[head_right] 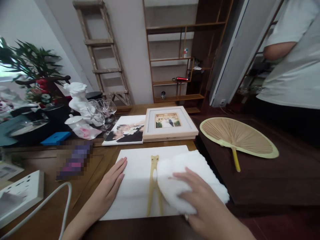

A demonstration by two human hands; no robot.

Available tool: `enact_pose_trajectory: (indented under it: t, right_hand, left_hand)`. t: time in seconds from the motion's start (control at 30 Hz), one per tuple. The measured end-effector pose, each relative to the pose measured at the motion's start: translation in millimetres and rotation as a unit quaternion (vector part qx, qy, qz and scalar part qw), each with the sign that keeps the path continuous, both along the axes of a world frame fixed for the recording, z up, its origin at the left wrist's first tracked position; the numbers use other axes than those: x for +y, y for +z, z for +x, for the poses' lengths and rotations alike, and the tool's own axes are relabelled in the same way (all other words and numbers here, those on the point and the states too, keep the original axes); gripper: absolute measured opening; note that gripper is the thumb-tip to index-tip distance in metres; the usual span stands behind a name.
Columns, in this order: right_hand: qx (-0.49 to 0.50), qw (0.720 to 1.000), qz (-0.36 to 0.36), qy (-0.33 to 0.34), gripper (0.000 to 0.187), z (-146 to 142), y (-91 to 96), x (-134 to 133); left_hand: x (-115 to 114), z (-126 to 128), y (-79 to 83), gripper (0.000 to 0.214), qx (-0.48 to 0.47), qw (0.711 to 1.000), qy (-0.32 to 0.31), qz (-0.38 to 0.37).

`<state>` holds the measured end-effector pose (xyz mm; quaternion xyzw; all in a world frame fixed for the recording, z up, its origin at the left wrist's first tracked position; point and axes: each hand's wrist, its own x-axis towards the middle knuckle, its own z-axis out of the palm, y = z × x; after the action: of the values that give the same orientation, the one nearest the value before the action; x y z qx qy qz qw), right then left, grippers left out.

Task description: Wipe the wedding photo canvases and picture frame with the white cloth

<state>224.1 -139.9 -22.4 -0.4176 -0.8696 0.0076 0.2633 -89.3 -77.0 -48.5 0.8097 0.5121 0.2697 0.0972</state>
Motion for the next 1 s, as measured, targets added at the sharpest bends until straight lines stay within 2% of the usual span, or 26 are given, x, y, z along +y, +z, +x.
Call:
enact_pose_trajectory:
  t: [0.13, 0.2, 0.27, 0.37, 0.57, 0.67, 0.77, 0.87, 0.93, 1.0]
  right_hand:
    - [-0.011, 0.999, -0.041, -0.018, 0.025, -8.3, 0.6, 48.6]
    - [-0.037, 0.999, -0.034, -0.016, 0.031, -10.7, 1.3, 64.4]
    - [-0.059, 0.998, -0.018, -0.009, 0.039, -11.0, 0.3, 69.3]
    - [-0.067, 0.998, -0.008, 0.007, 0.041, -8.5, -3.1, 56.4]
    - [-0.082, 0.995, 0.014, 0.051, 0.033, -6.4, -2.3, -2.0]
    - [-0.082, 0.994, 0.028, 0.059, 0.030, -5.3, 0.1, -17.8]
    - [-0.055, 0.997, 0.029, 0.047, 0.032, -1.3, -0.1, -15.4]
    - [-0.033, 0.999, 0.008, 0.019, 0.035, 3.0, -3.3, -2.5]
    - [-0.034, 0.999, -0.006, -0.001, 0.037, 4.3, -6.0, 6.0]
    - [-0.041, 0.999, -0.008, -0.012, 0.037, 4.2, -7.9, 11.7]
  left_hand:
    - [-1.7, 0.5, 0.6, 0.043, 0.009, 1.000, 0.002, -0.005]
    - [-2.4, 1.4, 0.7, 0.043, 0.012, 1.000, 0.003, -0.007]
    - [-2.7, 2.3, 1.1, 0.043, 0.012, 1.000, 0.007, -0.010]
    - [-3.2, 3.2, 2.6, 0.042, 0.006, 1.000, 0.010, -0.012]
    - [-5.1, 4.4, 3.7, 0.042, -0.010, 1.000, 0.014, -0.023]
    - [-5.5, 5.1, 3.5, 0.042, -0.012, 0.999, 0.021, -0.030]
    - [-4.3, 4.4, 9.3, 0.042, 0.006, 0.999, 0.017, -0.033]
    - [-0.7, 5.3, 25.4, 0.041, 0.054, 0.997, 0.008, -0.055]
    - [3.5, 10.5, 40.2, 0.038, 0.096, 0.991, 0.024, -0.090]
    - [9.6, 20.5, 54.1, 0.033, 0.144, 0.979, 0.067, -0.129]
